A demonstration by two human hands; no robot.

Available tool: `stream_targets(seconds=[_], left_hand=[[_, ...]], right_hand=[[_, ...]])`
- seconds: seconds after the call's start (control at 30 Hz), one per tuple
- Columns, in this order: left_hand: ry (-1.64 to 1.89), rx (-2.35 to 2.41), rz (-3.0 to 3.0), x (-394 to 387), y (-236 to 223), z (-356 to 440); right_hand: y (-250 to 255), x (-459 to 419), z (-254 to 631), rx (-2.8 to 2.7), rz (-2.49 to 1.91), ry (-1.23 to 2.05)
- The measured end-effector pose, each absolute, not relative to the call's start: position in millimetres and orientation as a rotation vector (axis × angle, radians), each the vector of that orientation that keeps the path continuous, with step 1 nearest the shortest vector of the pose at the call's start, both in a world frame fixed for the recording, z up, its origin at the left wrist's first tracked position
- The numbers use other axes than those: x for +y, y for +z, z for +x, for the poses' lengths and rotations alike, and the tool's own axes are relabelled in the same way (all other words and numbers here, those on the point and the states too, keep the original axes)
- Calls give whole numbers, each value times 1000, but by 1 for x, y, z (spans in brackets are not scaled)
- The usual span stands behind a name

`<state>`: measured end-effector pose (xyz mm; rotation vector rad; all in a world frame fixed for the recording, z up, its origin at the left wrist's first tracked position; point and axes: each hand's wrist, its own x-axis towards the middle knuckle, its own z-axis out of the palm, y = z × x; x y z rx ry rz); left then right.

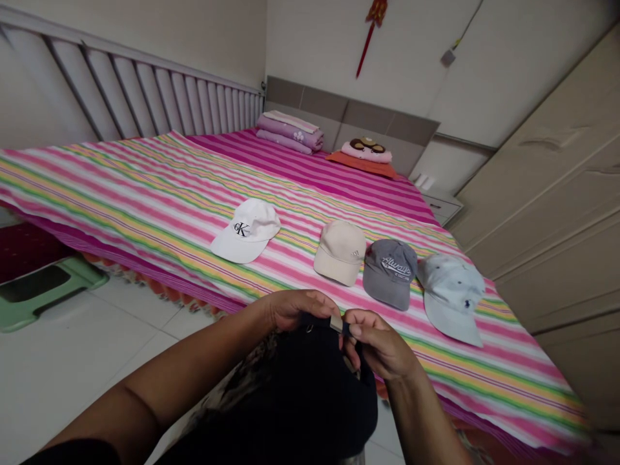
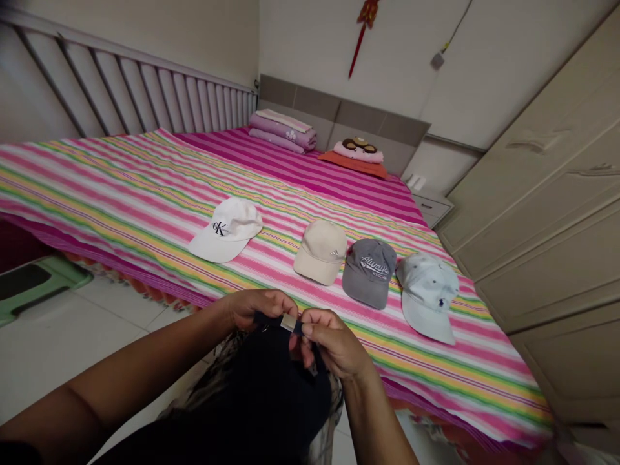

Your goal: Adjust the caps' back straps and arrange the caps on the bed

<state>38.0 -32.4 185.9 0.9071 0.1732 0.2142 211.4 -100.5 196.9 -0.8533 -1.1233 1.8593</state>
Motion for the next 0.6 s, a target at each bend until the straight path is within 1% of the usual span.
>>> stream_targets(seconds=[0.13, 0.6], left_hand=[[177, 165, 955, -30, 190, 37], [217, 240, 897, -33, 188, 36]], right_hand=[[197, -100, 211, -1124, -855, 1861], [197, -99, 210, -1127, -840, 1854]])
